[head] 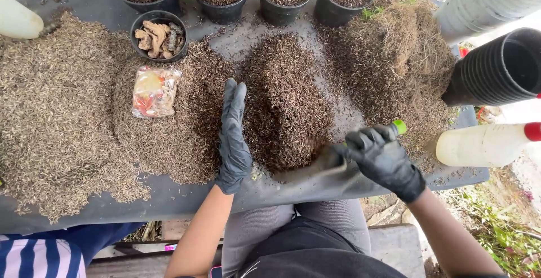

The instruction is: Mixing soil components on a table using a trowel and filling small plastic pots.

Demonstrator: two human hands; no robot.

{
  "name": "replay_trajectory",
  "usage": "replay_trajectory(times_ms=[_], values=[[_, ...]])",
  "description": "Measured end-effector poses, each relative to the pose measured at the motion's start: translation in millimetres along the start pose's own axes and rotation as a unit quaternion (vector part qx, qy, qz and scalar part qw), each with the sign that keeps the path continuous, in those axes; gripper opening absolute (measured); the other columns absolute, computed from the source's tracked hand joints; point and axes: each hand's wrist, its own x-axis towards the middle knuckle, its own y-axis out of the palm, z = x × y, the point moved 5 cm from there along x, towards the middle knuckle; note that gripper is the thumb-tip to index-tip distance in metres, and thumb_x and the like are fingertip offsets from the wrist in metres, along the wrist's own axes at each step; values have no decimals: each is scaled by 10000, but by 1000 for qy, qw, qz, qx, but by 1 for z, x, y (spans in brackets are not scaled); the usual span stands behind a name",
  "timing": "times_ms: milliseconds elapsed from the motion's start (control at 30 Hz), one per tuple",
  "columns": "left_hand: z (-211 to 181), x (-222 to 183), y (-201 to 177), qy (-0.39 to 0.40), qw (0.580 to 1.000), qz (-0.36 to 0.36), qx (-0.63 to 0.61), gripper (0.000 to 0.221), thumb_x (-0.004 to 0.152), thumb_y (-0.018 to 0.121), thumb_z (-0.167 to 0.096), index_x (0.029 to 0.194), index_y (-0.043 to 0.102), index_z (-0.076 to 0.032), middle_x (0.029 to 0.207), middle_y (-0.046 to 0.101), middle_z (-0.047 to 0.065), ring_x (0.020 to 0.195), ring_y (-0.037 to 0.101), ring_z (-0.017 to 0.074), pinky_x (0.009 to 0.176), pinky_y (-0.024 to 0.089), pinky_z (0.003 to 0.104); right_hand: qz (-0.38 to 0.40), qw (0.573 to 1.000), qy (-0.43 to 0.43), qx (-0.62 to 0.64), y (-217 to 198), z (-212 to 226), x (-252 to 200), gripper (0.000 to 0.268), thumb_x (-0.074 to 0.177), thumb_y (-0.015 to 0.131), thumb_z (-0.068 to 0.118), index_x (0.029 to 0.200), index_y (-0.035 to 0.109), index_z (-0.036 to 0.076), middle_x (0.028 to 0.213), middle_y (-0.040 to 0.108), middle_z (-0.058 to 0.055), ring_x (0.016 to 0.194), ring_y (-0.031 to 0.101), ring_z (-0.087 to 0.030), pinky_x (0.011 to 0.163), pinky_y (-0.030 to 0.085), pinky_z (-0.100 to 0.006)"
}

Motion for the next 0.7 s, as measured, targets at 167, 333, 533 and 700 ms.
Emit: replay_trajectory(times_ms=[167,333,533,700], values=[[0,0,22,46,694,-41,718,545,1116,361,-140,1634,241,-24,1728,150,188,1601,180,341,1304,236,410,-140,189,310,921,137,-87,5,53,920,733,199,972,733,211,942,686,-34,917,690,-298,863,478,-463],[-9,-3,28,105,590,17,800,819,910,310,248,1645,278,-111,1749,173,66,1665,121,235,1419,72,386,-40,-17,166,985,105,-44,6,360,908,629,123,1158,500,348,958,537,67,827,502,-187,870,404,-379],[-16,3,16,104,560,-95,816,566,1039,428,115,1574,373,-61,1679,213,106,1458,291,223,1193,274,283,-25,52,115,992,94,-97,12,111,966,619,445,945,711,387,942,658,144,1007,577,-101,1033,279,-378],[-29,-1,9,176,584,-130,782,529,938,693,131,1426,548,-12,1556,387,132,1363,502,249,1054,548,314,100,-65,149,982,98,-63,26,347,965,631,599,1000,692,259,955,683,58,1059,592,-139,1025,263,-429]])
